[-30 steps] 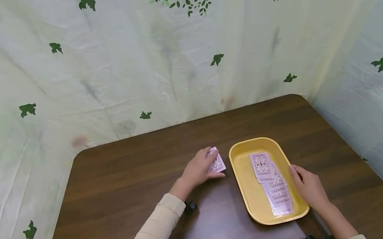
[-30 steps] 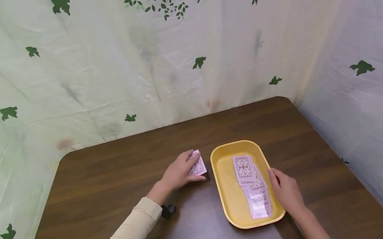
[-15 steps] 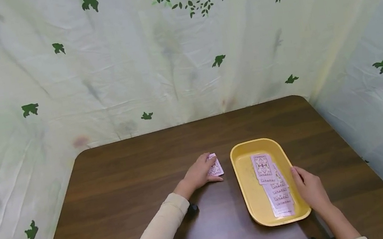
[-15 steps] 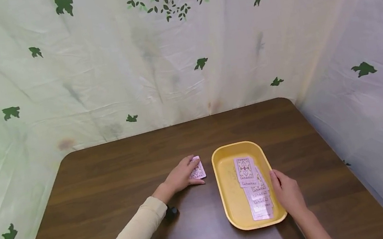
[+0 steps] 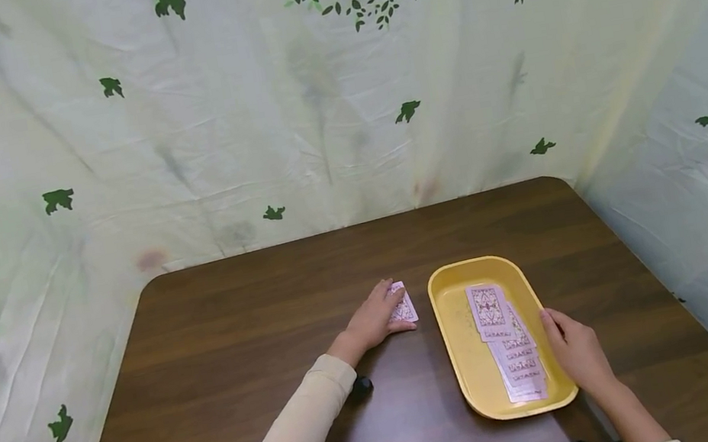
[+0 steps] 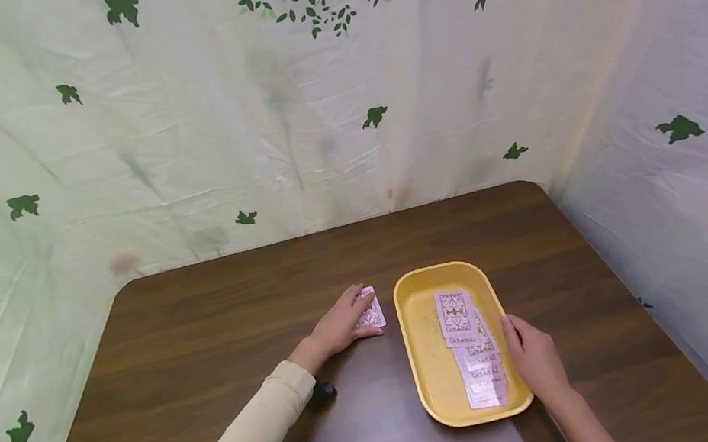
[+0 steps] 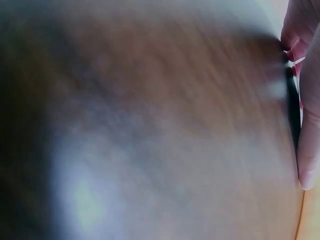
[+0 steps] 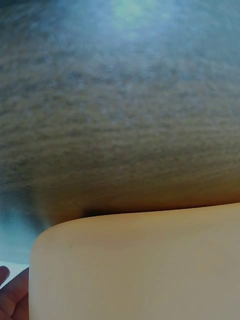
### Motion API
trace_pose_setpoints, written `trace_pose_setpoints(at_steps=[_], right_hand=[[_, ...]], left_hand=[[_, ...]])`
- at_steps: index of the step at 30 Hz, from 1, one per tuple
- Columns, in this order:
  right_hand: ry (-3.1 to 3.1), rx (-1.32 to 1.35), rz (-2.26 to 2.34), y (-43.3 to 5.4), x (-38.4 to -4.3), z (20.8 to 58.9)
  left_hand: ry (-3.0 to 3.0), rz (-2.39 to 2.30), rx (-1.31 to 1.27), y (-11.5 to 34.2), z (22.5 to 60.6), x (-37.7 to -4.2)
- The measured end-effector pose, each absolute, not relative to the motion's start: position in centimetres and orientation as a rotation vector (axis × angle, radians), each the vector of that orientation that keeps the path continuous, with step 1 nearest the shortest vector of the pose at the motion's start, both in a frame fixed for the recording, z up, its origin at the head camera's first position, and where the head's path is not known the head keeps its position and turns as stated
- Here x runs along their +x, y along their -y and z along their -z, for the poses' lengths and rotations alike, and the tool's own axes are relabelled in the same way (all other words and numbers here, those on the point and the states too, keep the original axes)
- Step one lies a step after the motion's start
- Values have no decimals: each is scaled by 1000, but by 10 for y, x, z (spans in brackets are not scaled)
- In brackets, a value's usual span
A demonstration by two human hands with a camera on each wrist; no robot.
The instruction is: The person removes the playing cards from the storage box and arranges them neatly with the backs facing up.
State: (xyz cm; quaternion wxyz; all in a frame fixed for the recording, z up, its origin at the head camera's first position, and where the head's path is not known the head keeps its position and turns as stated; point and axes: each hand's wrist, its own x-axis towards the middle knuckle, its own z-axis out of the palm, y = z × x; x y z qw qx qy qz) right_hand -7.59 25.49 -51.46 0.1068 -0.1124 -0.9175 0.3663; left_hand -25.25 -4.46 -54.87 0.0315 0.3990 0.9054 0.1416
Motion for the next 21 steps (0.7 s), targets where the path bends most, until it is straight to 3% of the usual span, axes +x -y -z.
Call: trace_pose_setpoints(at_steps=[21], right_hand=[[2685,-324,-1053,-255,-78,516]], left_hand=[[-2818,-307,1289,39,540,-249]])
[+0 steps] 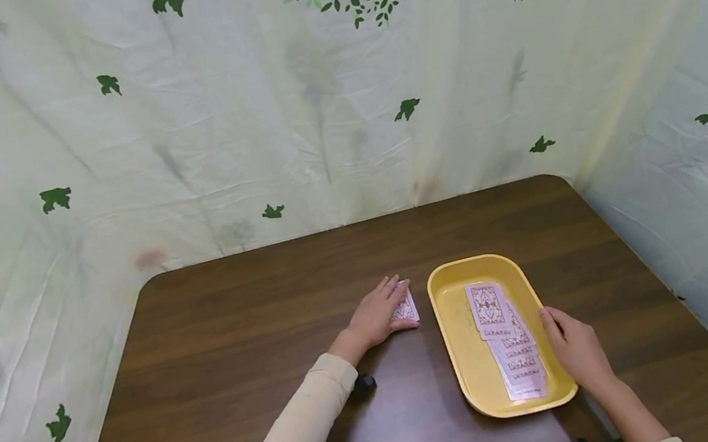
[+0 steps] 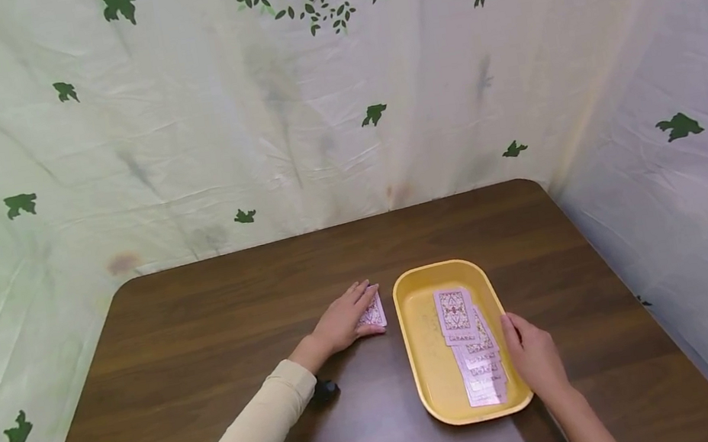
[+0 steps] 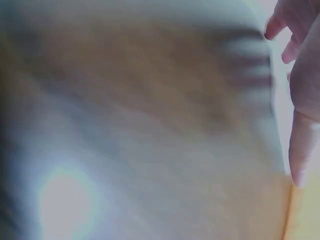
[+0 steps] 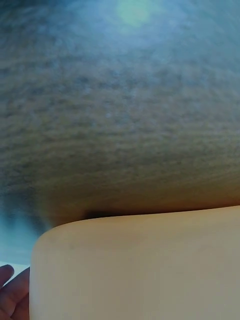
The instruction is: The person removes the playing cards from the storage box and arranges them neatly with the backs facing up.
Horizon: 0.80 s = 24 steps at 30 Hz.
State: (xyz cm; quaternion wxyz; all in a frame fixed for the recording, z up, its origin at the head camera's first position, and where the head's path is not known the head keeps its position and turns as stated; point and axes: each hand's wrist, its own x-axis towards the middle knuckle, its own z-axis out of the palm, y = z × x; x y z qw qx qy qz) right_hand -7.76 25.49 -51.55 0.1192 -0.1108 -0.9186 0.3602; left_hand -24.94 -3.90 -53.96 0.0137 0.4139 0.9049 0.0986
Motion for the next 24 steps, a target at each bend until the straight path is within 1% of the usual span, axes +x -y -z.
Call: trace_pose_setpoints(at_steps=[2,5,10,14,18,21,24], right_hand=[[2694,-324,-1061,-255,-77,515],[2699,-328,-1077,-255,-77,514],[2709,-339,-1083,-254,-76,512],[2707,-339,-1077,-255,-76,512],[2698,-331,-1062,-255,-76,512],[2701,-331,-1063,-255,-75,512],[2700,-326,-1060,-255,-75,512]], left_hand=[[-2843,-257,1335,34,530,-248],[-2859,-151,1384,23,503,-245],[-2849,-29,1310,2,450,-232],[-2860,-8,1310,-21,424,-221],[-2859,19,1359,-50,423,-210],[-2843,27,1353,-71,437,-201],[-2805,36,1286,-90,455,-191]])
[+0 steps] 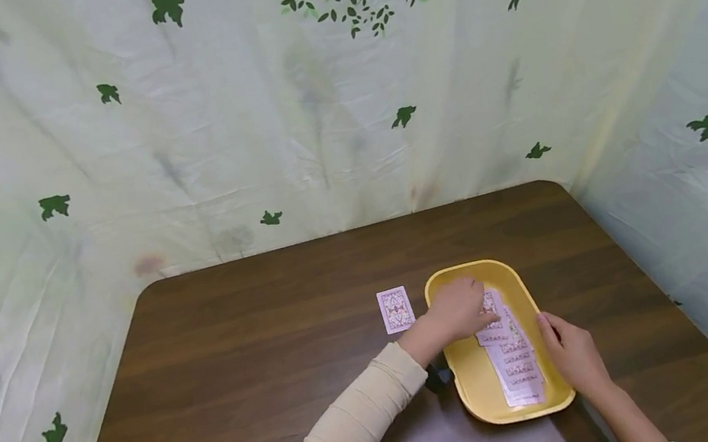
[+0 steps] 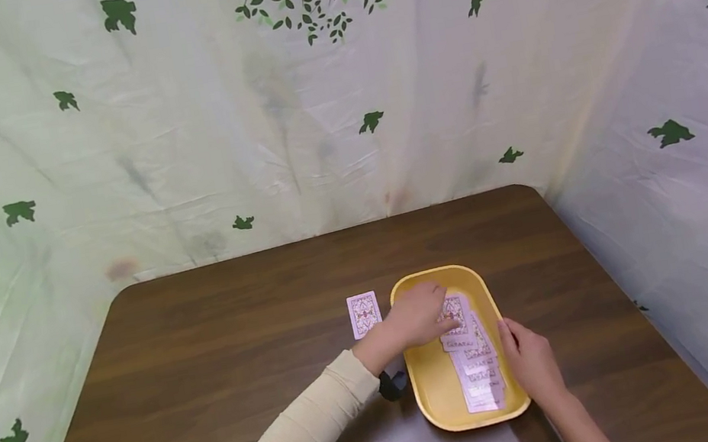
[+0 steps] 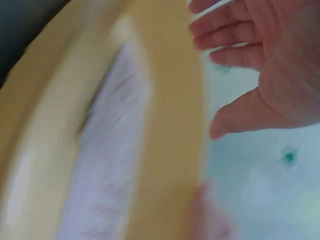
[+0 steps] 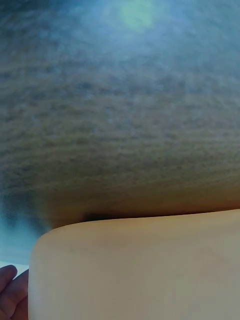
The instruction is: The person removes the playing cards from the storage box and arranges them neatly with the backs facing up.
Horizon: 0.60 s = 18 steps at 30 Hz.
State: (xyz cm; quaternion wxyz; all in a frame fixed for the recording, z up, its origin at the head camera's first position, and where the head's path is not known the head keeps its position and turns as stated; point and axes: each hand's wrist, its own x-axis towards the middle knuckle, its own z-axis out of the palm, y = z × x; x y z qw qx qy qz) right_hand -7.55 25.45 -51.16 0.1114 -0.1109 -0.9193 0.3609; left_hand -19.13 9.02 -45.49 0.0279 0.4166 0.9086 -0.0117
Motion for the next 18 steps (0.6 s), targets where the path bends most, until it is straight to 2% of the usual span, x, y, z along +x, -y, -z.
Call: trace_pose_setpoints(at_steps=[7,18], right_hand=[[2692,-323,-1043,-256,-76,512],[2625,-244,-1025,-257,-76,516]], left_hand=[[-2745,17,1082,-110,489,-182],[-2705,-29,1035,-115,510,-182]])
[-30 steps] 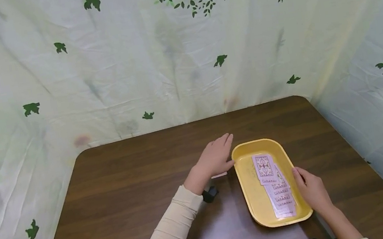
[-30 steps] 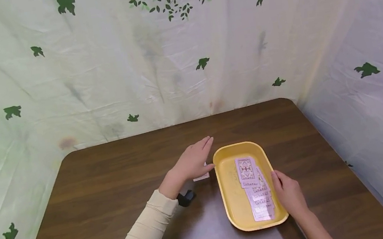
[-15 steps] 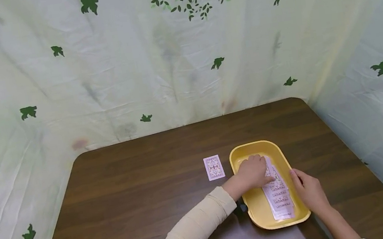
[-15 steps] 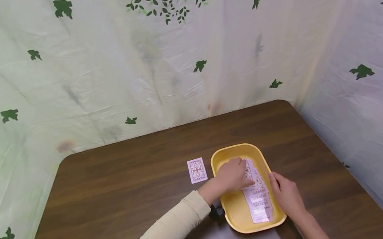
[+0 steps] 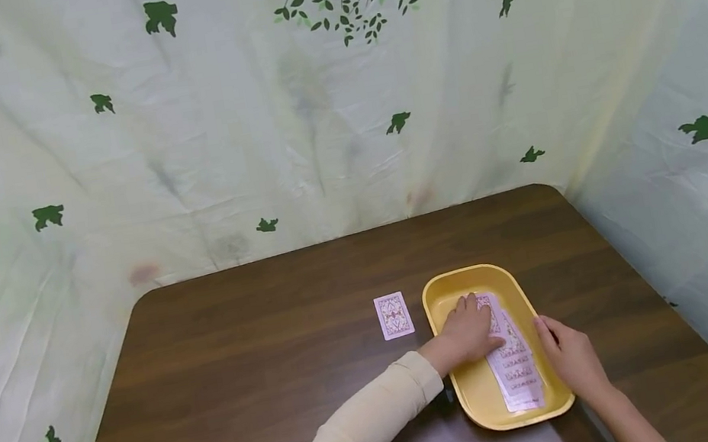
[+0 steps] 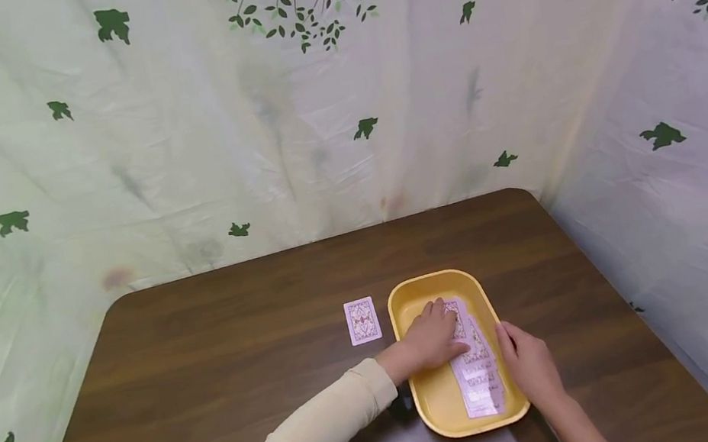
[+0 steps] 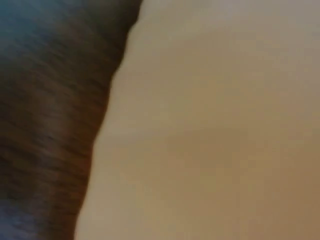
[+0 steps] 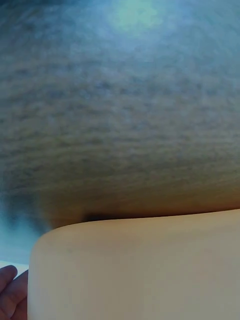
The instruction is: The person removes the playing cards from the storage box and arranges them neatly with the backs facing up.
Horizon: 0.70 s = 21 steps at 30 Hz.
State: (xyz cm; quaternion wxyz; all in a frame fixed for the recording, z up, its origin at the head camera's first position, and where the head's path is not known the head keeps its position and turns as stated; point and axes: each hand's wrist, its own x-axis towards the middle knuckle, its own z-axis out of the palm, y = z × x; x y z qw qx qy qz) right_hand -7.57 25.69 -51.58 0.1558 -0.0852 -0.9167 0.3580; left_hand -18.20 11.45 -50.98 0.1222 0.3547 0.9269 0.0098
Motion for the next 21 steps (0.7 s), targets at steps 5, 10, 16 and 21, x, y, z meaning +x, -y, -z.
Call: trace_pose_setpoints(at_steps=[5,10,16,21], right_hand=[[2624,-268,-1019,-256,-76,517],[2622,-281,-1020,-255,-76,518],[2634,-291,-1006,-254,-75,517],[2619,-276,-1007,-255,-76,517]], left_hand=[[-2714,-34,996,-116,512,-183],[-2742,-42,956,-117,513,-183],[-2788,-43,973,-117,513,-183],[-2818,-71,1011,-116,514,-184]])
